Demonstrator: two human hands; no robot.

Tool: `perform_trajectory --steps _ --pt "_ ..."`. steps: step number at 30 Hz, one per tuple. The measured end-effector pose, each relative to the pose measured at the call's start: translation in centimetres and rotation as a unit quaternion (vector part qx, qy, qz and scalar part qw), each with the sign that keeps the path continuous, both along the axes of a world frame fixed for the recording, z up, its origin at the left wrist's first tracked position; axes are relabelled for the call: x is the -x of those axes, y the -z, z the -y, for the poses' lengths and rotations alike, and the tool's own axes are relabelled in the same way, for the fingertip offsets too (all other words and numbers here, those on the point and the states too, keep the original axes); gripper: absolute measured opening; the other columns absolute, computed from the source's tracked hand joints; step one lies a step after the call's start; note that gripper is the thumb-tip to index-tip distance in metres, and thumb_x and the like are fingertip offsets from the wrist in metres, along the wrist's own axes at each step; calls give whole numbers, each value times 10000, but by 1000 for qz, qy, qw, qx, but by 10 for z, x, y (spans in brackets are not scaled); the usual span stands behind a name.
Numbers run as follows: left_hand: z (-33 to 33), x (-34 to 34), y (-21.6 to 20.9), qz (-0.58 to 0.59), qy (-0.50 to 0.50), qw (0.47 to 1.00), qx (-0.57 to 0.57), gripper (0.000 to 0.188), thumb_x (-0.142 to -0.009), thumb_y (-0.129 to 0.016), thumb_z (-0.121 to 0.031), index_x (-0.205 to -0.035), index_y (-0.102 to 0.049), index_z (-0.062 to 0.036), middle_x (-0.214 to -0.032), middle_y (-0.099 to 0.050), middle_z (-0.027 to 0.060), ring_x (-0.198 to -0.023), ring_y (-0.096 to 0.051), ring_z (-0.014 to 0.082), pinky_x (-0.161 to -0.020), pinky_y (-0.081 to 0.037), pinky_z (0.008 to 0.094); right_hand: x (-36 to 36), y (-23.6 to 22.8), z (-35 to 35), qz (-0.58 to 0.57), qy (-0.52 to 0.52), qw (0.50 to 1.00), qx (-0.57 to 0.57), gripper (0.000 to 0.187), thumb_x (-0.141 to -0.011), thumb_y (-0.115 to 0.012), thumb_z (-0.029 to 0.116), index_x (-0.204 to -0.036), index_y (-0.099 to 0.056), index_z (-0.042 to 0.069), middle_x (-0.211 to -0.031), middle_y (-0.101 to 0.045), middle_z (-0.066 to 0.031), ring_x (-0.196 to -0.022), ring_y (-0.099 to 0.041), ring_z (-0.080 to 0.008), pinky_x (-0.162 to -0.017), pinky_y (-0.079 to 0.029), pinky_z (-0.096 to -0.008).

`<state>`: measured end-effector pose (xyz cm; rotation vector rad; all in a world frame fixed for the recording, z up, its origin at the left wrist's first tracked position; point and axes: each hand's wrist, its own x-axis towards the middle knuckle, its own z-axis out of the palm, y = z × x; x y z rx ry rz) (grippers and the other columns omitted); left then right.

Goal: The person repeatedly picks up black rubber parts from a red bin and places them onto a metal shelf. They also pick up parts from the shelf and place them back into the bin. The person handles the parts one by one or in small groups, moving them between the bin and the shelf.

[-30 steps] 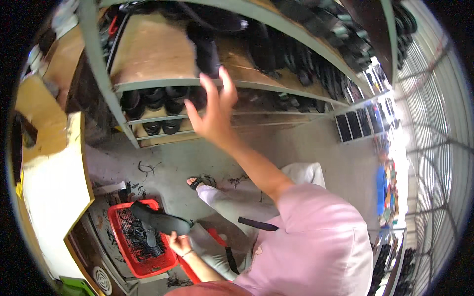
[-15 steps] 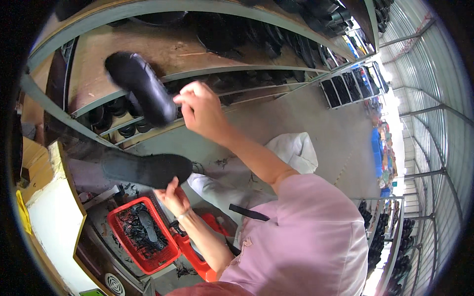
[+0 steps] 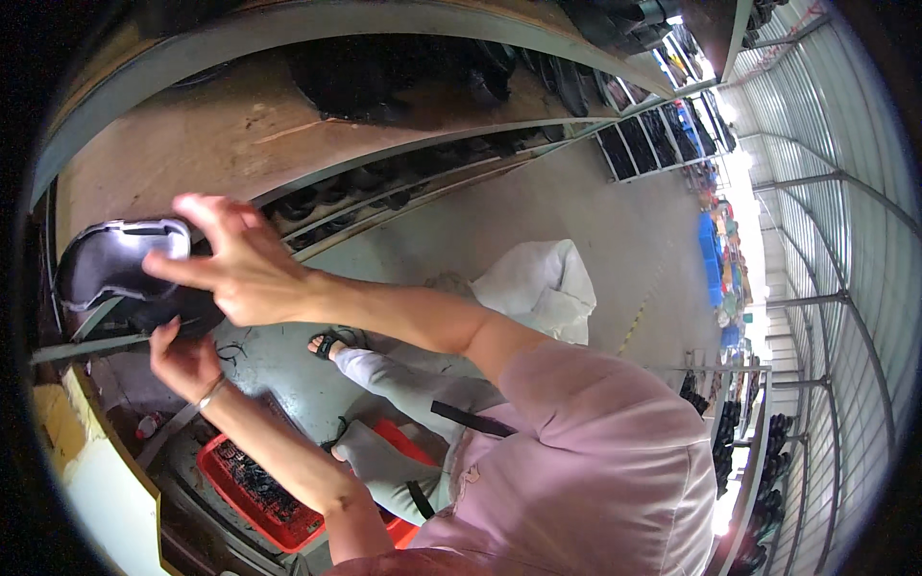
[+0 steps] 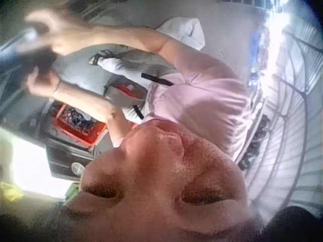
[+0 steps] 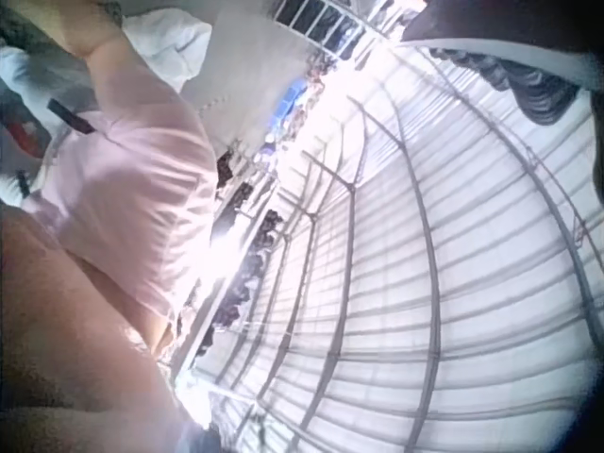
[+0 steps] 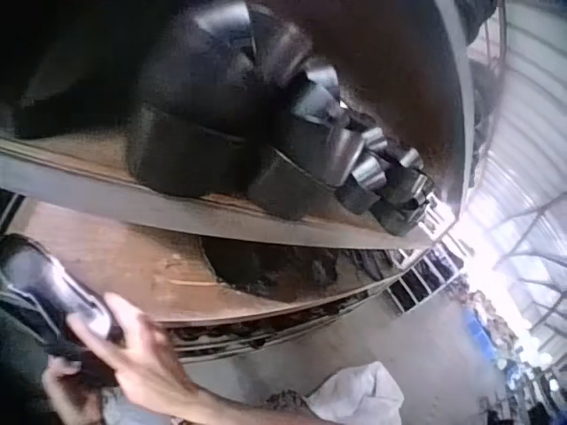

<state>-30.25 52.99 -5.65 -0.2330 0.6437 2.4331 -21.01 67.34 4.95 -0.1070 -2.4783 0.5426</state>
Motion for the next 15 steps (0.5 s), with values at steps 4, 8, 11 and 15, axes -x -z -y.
perform_trajectory --steps 4,8,11,15 --pt "-1 3 -42 18 33 990 -136 592 -825 -556 -381 -1188 -482 81 -1165 -541 193 -1071 -520 285 -959 -382 433 40 19 0 -87 -96 982 -139 253 -683 -602 130 -926 -658 91 -1112 -550 -120 -1172 -402 -359 -921 -340 -441" --pt "-3 26 -29 0 52 998 -21 369 -875 -551 -268 -1101 -549 23 -1044 -605 107 -946 -578 182 -855 -454 306 26 9 6 -82 -169 982 -34 233 -623 -599 93 -846 -661 68 -1026 -598 -102 -1127 -455 -342 -891 -389 -425" --pt "-19 15 -22 50 -15 994 96 253 -807 -581 -107 -1026 -581 20 -987 -622 95 -864 -594 178 -832 -462 319 -22 -18 -46 -70 -84 994 19 304 -578 -585 41 -868 -652 102 -1015 -583 -107 -1086 -480 -304 -883 -403 -434" --pt "23 -4 2 -93 2 971 219 283 -784 -575 -70 -1057 -557 4 -943 -616 99 -880 -598 204 -771 -492 302 -107 -20 -201 51 374 877 -298 522 -616 -631 111 -1125 -526 64 -1210 -411 -225 -1103 -393 -376 -878 -316 -487"
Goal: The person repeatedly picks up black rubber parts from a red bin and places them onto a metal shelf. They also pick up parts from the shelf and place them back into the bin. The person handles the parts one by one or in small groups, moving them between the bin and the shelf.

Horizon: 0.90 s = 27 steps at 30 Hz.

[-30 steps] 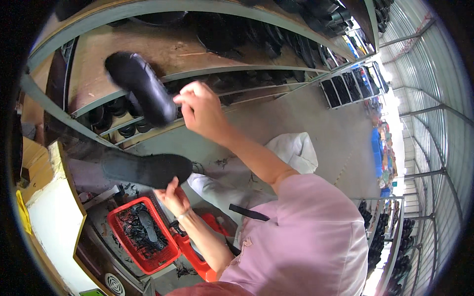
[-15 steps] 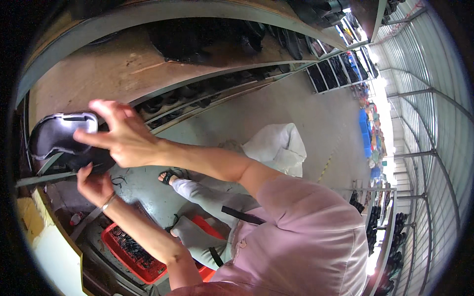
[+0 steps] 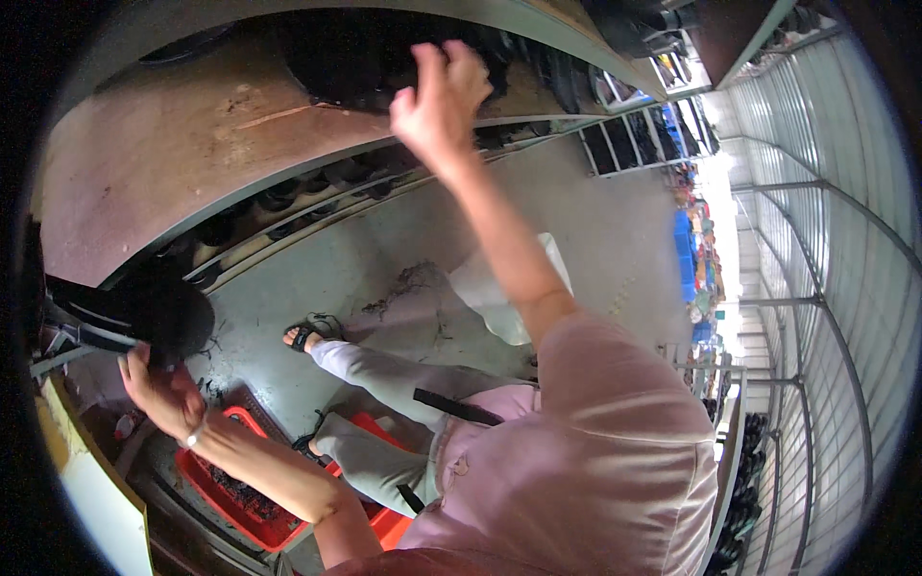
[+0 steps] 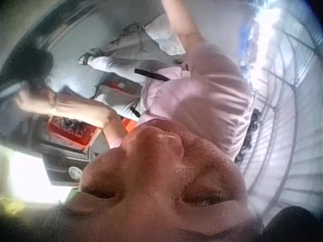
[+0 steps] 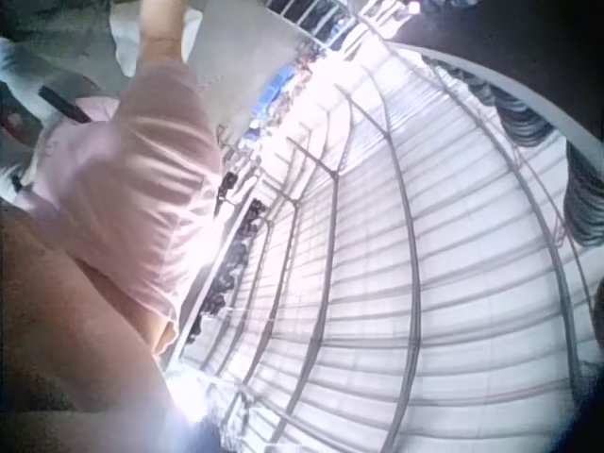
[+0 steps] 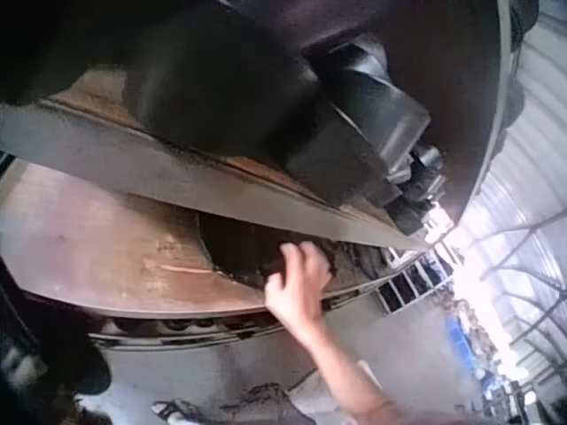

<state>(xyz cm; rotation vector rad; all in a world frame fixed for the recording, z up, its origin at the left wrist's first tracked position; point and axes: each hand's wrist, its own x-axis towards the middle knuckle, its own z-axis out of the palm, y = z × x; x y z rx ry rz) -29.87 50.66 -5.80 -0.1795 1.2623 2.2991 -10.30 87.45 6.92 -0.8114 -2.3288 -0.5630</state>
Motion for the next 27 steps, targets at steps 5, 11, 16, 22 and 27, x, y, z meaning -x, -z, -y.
perform_trajectory --steps 5,11,16,22,27 --pt "14 -68 -54 -34 -32 992 113 538 -706 -579 -17 -1227 -461 41 -1060 -569 120 -898 -569 209 -808 -466 325 -87 14 -129 64 256 943 204 674 -661 -727 395 -1184 -515 28 -1186 -502 -230 -1095 -487 -389 -910 -392 -482" --pt "62 -145 -7 -82 20 984 160 851 -563 -627 -77 -1362 -339 -15 -1257 -460 124 -1091 -487 262 -972 -367 378 -98 -2 -99 83 250 955 140 441 -657 -696 390 -849 -637 -2 -825 -643 -211 -784 -629 -368 -711 -490 -445" --pt "66 -188 -33 -167 49 953 249 1071 -501 -611 -88 -1435 -91 -21 -1494 -105 143 -1380 -85 260 -1110 -28 377 -120 -50 15 -9 80 997 3 309 -648 -726 279 -735 -599 11 -737 -610 -174 -656 -599 -342 -609 -468 -413" --pt "65 -226 -34 -13 187 978 91 657 -588 -522 89 -1242 -502 33 -1252 -525 147 -1180 -465 219 -1026 -290 311 -118 -68 179 13 -39 996 85 421 -634 -776 124 -959 -573 -50 -816 -621 -131 -697 -607 -207 -635 -480 -286" --pt "60 -226 -44 10 147 989 5 632 -663 -515 85 -1289 -443 32 -1266 -504 112 -1144 -471 190 -1003 -310 289 -98 -52 256 132 -333 898 255 465 -628 -762 171 -1002 -575 -34 -999 -600 -164 -857 -612 -327 -613 -466 -362"
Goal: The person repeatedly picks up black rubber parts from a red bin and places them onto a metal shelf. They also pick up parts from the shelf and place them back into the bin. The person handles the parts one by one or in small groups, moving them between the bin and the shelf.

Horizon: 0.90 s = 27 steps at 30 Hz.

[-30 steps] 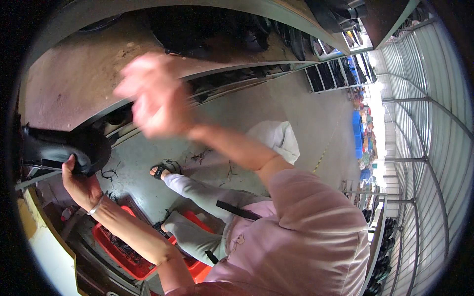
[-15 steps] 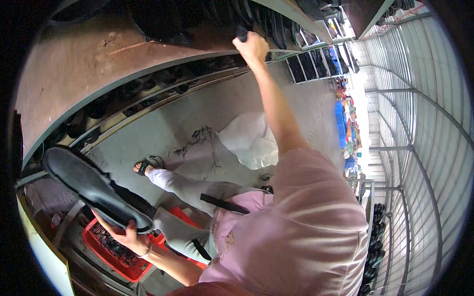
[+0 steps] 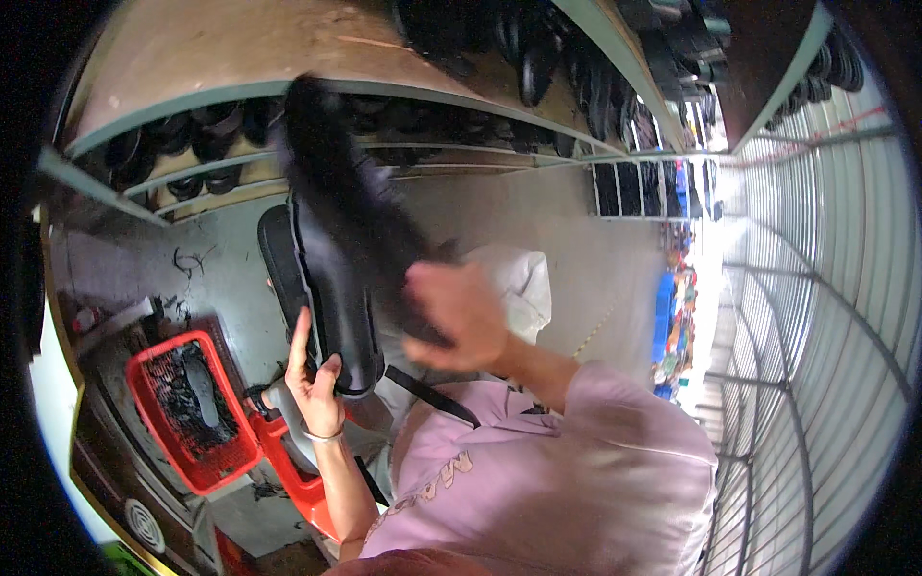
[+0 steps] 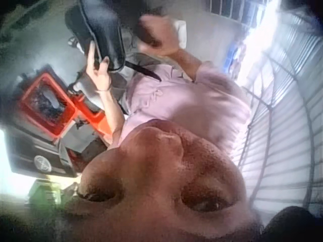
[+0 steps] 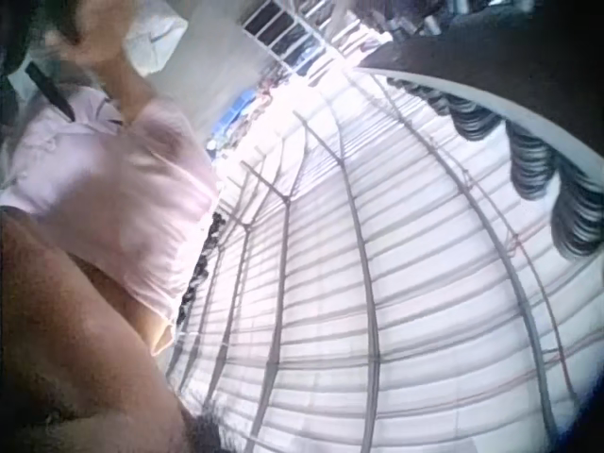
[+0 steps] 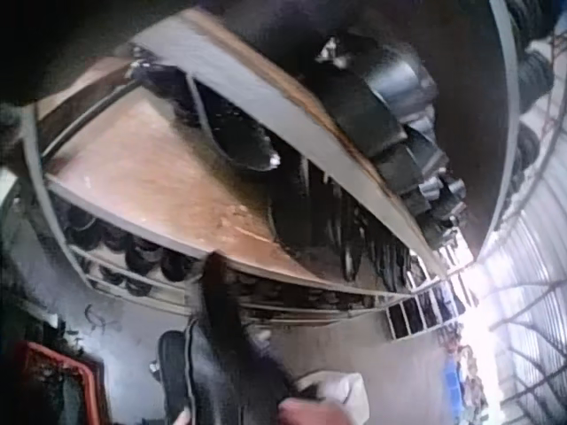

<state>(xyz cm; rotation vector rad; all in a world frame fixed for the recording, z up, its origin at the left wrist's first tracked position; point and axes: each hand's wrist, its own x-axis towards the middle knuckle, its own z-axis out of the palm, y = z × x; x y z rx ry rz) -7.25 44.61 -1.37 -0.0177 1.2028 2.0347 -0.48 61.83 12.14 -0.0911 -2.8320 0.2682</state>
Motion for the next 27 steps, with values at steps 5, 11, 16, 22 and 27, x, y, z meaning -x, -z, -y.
perform_trajectory --steps 5,11,16,22,27 --pt "35 -23 22 101 -126 986 -39 683 -662 -531 67 -1324 -364 37 -1232 -489 79 -1103 -486 179 -968 -346 279 1 40 69 122 -173 973 95 291 -653 -629 166 -895 -605 7 -1053 -580 -127 -1029 -569 -282 -706 -455 -389" --pt "88 -61 27 228 -251 925 -170 638 -611 -469 48 -1247 -429 18 -1109 -547 81 -984 -542 183 -873 -413 264 17 50 112 150 -305 934 105 161 -677 -582 98 -812 -602 12 -1015 -590 -119 -1012 -564 -252 -695 -473 -351" --pt "142 -100 20 270 -379 814 -347 576 -669 -598 -101 -1217 -444 -8 -1202 -525 131 -1098 -521 274 -950 -424 380 26 54 154 183 -450 862 148 95 -679 -578 103 -745 -578 35 -958 -586 -100 -1034 -544 -236 -736 -477 -350" --pt "200 -175 -21 282 -495 818 -78 455 -643 -686 -91 -1030 -448 -103 -976 -453 -6 -917 -457 146 -791 -397 302 20 31 229 184 -648 729 120 164 -668 -567 179 -796 -568 76 -938 -579 -71 -1016 -552 -217 -719 -459 -352" --pt "247 -203 -77 153 -669 727 -31 603 -604 -638 -84 -1173 -456 -9 -1115 -546 89 -1019 -516 202 -904 -391 312 14 18 309 156 -784 573 181 158 -673 -603 117 -805 -575 36 -982 -584 -107 -1005 -554 -236 -708 -456 -374"
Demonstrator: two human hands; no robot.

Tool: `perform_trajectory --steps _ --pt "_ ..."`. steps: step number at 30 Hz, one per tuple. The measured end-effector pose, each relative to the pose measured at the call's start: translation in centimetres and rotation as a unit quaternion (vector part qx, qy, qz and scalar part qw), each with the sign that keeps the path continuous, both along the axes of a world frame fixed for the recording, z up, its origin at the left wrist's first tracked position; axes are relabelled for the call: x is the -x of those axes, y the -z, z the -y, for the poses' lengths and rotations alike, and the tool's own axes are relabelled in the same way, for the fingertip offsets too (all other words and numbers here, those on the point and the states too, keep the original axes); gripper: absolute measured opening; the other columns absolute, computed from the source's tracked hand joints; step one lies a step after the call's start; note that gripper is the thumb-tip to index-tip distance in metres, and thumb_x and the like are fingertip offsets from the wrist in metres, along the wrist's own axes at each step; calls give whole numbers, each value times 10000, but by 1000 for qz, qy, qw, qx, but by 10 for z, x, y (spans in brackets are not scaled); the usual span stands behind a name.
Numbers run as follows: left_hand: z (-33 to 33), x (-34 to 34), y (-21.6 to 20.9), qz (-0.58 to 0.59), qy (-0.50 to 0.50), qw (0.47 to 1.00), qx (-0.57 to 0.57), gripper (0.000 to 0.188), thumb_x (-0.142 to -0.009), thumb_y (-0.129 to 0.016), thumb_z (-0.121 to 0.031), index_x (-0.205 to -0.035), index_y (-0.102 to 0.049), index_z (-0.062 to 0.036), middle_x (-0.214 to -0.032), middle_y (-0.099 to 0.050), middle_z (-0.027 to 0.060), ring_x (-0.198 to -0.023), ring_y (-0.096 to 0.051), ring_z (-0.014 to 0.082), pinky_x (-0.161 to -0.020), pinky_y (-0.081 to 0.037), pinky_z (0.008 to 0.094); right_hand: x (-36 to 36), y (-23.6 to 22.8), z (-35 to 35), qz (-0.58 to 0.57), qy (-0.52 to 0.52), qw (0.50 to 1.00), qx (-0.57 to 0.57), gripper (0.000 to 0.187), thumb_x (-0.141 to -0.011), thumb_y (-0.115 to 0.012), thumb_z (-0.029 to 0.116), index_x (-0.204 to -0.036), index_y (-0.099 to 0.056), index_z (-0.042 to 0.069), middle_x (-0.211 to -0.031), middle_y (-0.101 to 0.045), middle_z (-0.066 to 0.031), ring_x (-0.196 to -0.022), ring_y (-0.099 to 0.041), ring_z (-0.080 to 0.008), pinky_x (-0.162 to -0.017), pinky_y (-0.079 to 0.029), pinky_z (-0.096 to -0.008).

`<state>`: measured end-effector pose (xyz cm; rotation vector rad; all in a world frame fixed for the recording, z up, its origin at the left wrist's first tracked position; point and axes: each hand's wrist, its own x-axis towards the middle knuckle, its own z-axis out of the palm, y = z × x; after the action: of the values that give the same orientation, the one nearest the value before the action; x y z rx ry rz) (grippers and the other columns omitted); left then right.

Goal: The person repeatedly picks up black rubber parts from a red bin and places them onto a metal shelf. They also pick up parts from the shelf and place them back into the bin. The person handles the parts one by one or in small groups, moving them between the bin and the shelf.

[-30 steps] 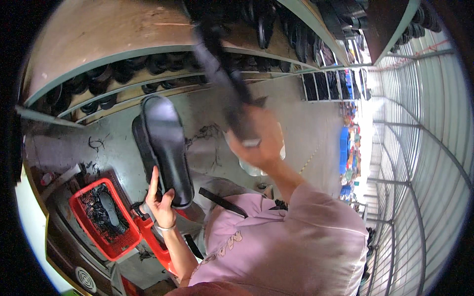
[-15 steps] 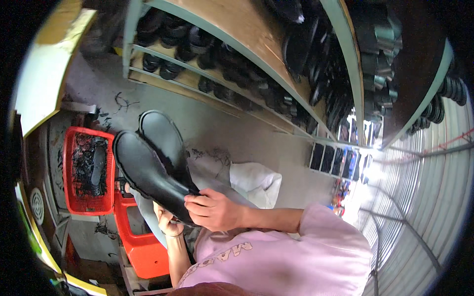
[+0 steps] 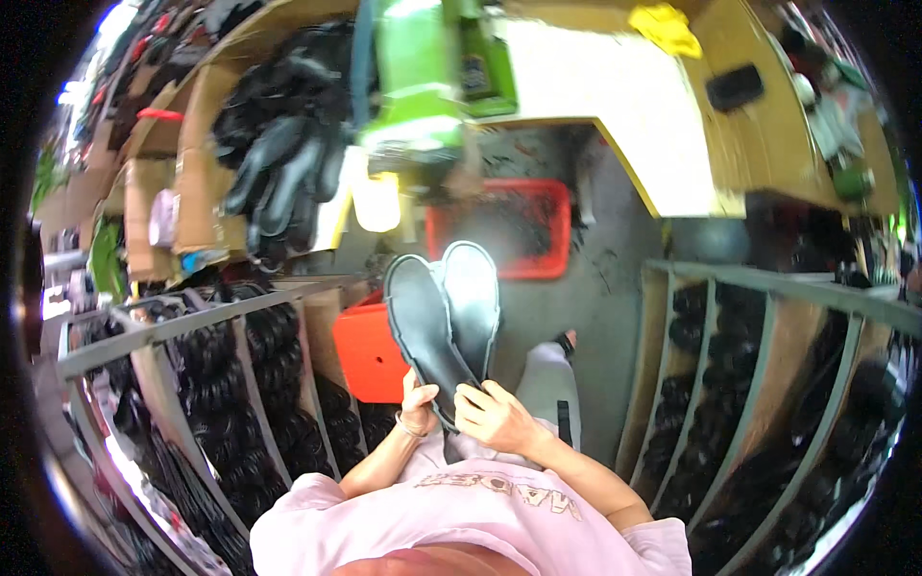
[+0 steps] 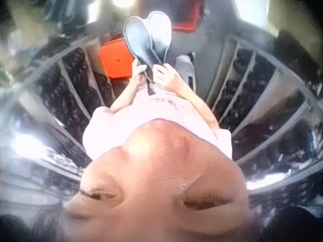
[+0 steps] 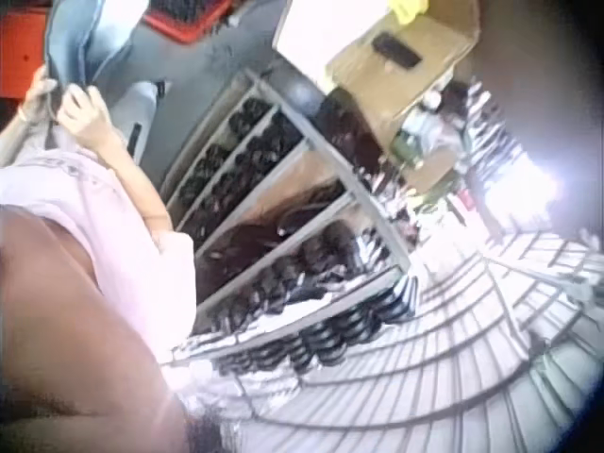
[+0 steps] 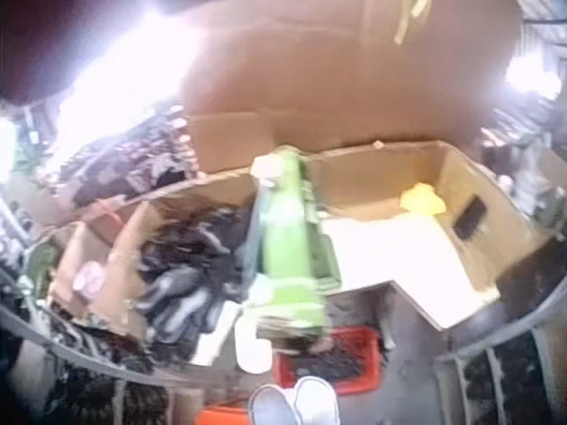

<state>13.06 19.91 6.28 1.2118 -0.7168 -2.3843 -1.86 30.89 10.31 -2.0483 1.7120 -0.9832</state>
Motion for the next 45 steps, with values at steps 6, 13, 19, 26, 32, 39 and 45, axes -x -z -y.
perform_trajectory --steps 6,13,19,26,32,39,45 --pt "114 0 -49 -58 -121 954 268 666 -618 -641 -195 -1221 -427 -9 -1118 -551 159 -954 -586 271 -874 -476 386 1 -33 135 -53 -41 981 182 165 -675 -613 87 -831 -595 35 -1003 -601 -96 -1035 -555 -242 -780 -459 -415" --pt "408 131 -84 -117 -30 923 364 470 -755 -628 -229 -1127 -506 31 -1037 -593 106 -973 -558 169 -861 -420 278 11 -90 306 -90 219 962 138 683 -711 -656 165 -1318 -373 33 -1378 -294 -216 -1285 -267 -351 -1023 -231 -459" --pt "473 297 -83 378 11 555 741 601 -679 -717 -365 -1229 -542 -197 -1124 -592 124 -1149 -485 279 -987 -360 372 25 -54 273 -50 213 975 45 556 -669 -682 91 -1185 -497 3 -1306 -354 -261 -1227 -346 -407 -971 -335 -467" --pt "375 277 -90 185 -174 454 854 318 -747 -650 -340 -792 -634 -25 -714 -627 137 -660 -589 293 -616 -461 425 45 70 49 -44 360 897 -251 475 -651 -726 212 -1056 -550 38 -1234 -418 -205 -1122 -405 -321 -898 -375 -439" --pt "273 194 117 23 -241 563 791 201 -754 -561 -172 -831 -651 -9 -856 -648 128 -754 -598 241 -706 -476 371 9 79 -204 61 744 636 -195 419 -650 -683 196 -1027 -588 40 -1044 -538 -179 -1015 -483 -339 -874 -392 -418" --pt "-77 145 115 -94 380 755 526 145 -776 -531 44 -869 -641 23 -872 -628 104 -757 -589 181 -677 -493 292 -23 52 -451 -84 952 273 -105 620 -670 -719 231 -1199 -444 60 -1144 -442 -208 -1084 -425 -373 -912 -349 -456" --pt "-304 185 74 -193 527 755 340 117 -856 -585 -54 -951 -617 5 -841 -623 40 -747 -583 100 -626 -486 219 13 37 -638 -155 936 159 -273 694 -722 -665 262 -1283 -361 -12 -1241 -417 -271 -1137 -432 -397 -926 -346 -492"
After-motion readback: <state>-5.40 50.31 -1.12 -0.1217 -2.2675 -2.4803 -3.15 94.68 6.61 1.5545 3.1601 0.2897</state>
